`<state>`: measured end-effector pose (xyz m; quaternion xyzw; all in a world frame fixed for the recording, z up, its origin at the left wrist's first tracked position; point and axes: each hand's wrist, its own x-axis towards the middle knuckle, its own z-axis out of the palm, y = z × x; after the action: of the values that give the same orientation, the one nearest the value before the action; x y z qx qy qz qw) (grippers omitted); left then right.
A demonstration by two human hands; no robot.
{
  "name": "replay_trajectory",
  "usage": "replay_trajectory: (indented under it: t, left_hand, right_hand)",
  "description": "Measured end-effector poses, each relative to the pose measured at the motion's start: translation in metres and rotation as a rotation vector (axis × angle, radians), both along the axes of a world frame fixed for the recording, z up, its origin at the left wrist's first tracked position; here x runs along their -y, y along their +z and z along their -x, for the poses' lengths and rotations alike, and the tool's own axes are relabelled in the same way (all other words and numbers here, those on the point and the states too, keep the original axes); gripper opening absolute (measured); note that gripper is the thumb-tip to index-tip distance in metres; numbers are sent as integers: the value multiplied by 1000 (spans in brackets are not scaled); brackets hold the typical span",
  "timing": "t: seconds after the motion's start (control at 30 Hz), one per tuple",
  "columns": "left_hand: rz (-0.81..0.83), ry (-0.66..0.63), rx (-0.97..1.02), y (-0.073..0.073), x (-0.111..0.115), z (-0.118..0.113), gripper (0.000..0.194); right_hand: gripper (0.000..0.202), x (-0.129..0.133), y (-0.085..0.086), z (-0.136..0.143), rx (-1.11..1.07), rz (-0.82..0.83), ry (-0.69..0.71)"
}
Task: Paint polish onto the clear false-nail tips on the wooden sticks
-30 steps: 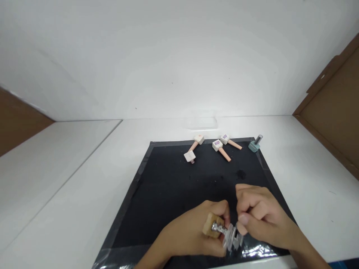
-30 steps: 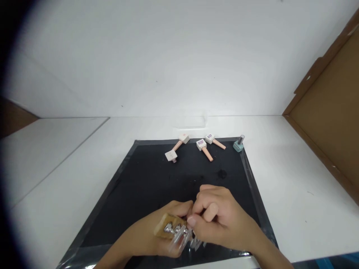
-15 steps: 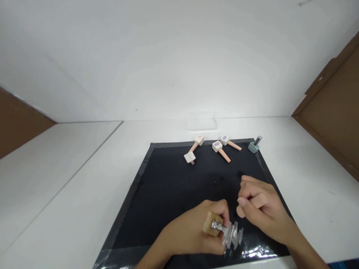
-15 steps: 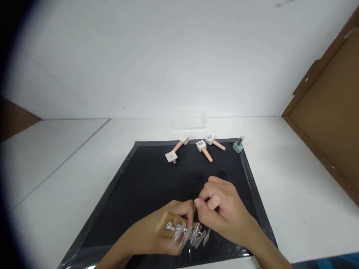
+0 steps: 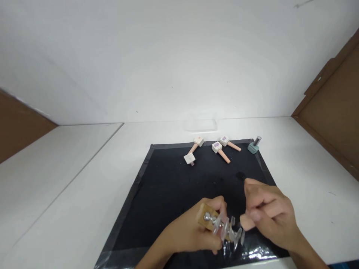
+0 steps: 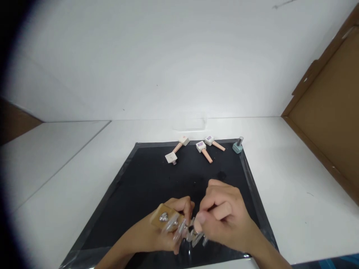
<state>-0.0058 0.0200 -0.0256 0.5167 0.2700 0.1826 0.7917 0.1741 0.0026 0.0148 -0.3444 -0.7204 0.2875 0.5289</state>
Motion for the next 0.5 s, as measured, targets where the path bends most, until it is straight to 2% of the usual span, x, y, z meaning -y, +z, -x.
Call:
replay_trajectory:
  t: [0.1, 0.2, 0.27, 0.37, 0.5]
  left_hand:
    - [85, 48, 157, -8, 2, -3, 34]
    - [166, 50, 380, -20, 4, -6, 35]
    - [186, 41, 471, -26, 4, -8, 33]
    - [209, 28, 520, -29, 3, -9, 30]
    - [217, 39, 558, -28, 2, -10, 29]
  right_hand:
    - [28, 1, 1, 0, 9, 13, 61]
    - [27, 2, 1, -1, 8, 23, -59]
    - [28, 3, 1, -1, -44, 1, -54]
    - [33, 2, 2, -1, -38, -33, 58]
    - [32, 2, 3, -1, -34, -23, -34]
